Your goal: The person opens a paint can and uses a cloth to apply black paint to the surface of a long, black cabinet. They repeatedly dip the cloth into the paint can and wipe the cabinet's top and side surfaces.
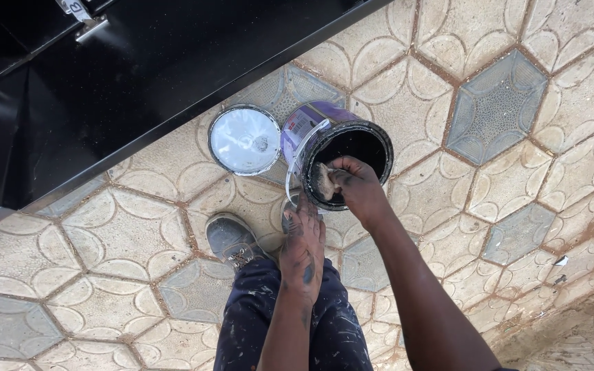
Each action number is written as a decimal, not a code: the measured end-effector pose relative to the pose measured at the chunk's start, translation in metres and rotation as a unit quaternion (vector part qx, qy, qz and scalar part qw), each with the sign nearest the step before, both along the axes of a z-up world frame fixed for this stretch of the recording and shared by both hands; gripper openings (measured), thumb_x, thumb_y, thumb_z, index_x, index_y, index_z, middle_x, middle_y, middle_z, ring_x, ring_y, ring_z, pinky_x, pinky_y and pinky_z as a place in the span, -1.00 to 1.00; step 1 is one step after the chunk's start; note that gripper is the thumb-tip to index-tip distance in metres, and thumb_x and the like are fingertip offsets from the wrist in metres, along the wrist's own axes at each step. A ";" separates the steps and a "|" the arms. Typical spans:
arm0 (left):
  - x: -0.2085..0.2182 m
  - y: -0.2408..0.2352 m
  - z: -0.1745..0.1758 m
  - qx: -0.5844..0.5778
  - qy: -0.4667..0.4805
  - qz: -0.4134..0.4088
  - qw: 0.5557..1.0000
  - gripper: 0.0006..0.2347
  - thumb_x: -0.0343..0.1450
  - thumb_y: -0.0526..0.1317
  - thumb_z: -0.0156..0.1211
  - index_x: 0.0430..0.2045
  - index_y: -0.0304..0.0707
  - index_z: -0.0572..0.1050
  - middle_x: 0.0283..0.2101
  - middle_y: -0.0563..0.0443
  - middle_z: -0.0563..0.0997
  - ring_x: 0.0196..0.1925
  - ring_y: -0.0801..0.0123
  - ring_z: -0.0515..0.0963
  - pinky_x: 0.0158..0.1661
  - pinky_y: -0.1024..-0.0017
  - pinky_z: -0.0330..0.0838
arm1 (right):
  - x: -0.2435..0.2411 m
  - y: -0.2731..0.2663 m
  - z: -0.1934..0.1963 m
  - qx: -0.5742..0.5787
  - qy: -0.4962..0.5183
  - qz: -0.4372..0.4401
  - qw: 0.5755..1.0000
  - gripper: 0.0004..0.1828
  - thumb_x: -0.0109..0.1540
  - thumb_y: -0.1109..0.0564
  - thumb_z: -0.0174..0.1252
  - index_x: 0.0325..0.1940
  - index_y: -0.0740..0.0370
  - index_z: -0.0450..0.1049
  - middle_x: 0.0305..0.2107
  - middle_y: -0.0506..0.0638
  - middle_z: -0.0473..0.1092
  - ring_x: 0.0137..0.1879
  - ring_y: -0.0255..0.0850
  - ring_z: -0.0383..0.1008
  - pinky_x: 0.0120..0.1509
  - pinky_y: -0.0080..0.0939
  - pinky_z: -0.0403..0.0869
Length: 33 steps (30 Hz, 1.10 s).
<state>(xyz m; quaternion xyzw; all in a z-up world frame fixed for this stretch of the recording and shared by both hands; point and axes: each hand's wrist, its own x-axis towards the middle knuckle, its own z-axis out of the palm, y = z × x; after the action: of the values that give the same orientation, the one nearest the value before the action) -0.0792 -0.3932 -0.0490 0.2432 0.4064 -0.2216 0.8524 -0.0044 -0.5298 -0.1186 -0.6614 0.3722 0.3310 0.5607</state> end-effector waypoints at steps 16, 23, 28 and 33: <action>0.011 0.007 0.009 0.016 0.043 0.024 0.999 -0.25 0.55 0.30 -0.42 0.52 -0.29 -0.13 0.57 -0.36 -0.31 0.58 -0.18 -0.36 0.48 -0.03 -0.44 | 0.013 0.019 0.035 -0.077 -0.023 0.046 0.996 -0.83 0.21 0.24 0.14 -0.17 0.24 0.62 -0.59 -0.06 0.36 -0.42 -0.38 0.32 -0.34 -0.41 0.27; 0.006 0.004 0.008 0.024 0.077 0.043 0.996 -0.26 0.53 0.30 -0.42 0.51 -0.28 -0.05 0.57 -0.33 -0.15 0.59 -0.13 -0.21 0.49 -0.04 -0.37 | 0.006 -0.002 0.067 0.038 0.010 -0.102 0.994 -0.61 0.31 0.24 0.06 0.23 0.35 0.33 -0.34 0.04 0.32 -0.41 -0.27 0.43 -0.43 -0.34 0.51; -0.002 0.000 0.000 0.028 0.082 0.061 0.994 -0.27 0.55 0.28 -0.37 0.49 -0.36 -0.02 0.56 -0.38 -0.11 0.58 -0.18 -0.18 0.49 -0.06 -0.32 | -0.011 0.011 0.037 -0.054 -0.089 -0.004 0.995 -0.55 0.35 0.33 0.07 0.31 0.32 0.20 -0.17 0.20 0.43 -0.22 -0.16 0.45 -0.11 -0.24 0.51; -0.003 -0.002 0.000 0.031 0.057 0.059 0.996 -0.27 0.57 0.26 -0.37 0.49 -0.41 -0.09 0.55 -0.42 -0.20 0.57 -0.23 -0.24 0.49 -0.07 -0.37 | -0.010 0.005 0.048 -0.007 -0.103 -0.006 0.995 -0.64 0.33 0.28 0.15 0.23 0.22 0.36 -0.14 0.04 0.47 -0.09 -0.29 0.43 0.02 -0.27 0.54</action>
<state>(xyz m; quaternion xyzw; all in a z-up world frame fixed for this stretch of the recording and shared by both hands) -0.0818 -0.3956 -0.0489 0.2320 0.4747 -0.1714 0.8316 -0.0139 -0.5251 -0.0710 -0.6940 0.3184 0.2553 0.5931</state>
